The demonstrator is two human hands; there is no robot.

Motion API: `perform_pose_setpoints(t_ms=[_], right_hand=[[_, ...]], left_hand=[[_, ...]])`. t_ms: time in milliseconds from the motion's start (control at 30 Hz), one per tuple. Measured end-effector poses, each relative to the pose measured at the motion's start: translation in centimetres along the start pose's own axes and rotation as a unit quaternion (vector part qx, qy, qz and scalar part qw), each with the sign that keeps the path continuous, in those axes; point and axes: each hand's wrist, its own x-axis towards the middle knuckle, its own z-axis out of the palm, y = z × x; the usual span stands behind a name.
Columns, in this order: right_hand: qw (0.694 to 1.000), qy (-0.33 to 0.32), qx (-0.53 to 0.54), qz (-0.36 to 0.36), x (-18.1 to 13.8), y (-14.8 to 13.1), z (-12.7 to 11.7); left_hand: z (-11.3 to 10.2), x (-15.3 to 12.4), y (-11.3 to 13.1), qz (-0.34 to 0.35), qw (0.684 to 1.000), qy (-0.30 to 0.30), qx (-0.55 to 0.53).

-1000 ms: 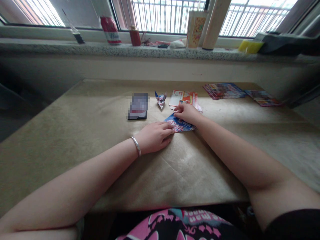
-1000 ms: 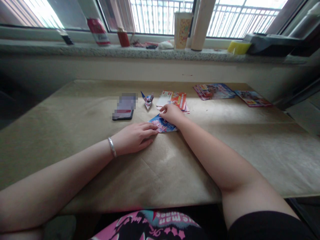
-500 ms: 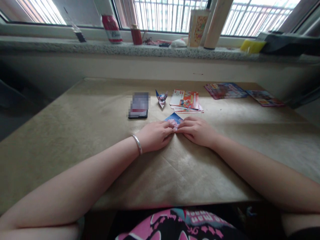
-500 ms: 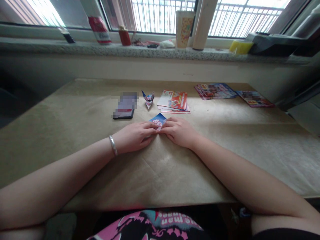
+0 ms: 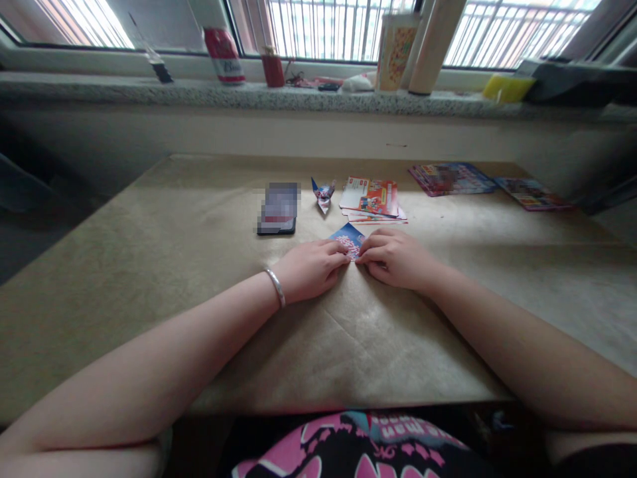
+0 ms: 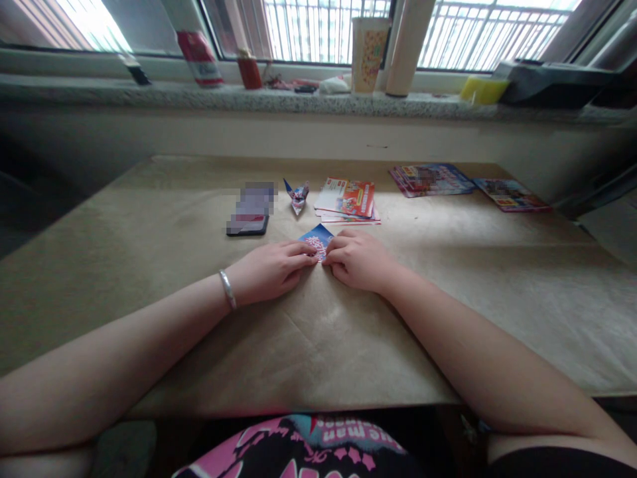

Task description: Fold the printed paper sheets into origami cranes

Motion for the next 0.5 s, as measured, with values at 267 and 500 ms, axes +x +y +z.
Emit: perform_pose_setpoints(t_ms=[267, 500], right_hand=[[0.997, -0.057, 0.030, 0.049, -0.9, 1.3, -1.6], [0.990, -0.116, -0.001, 0.083, -2.0, 2.1, -3.0]], left_hand=[[0.1, 0.1, 0.1, 0.000, 1.000, 0.009, 0.021], [0.2, 0.0, 0.1, 0.004, 1.000, 0.013, 0.024]])
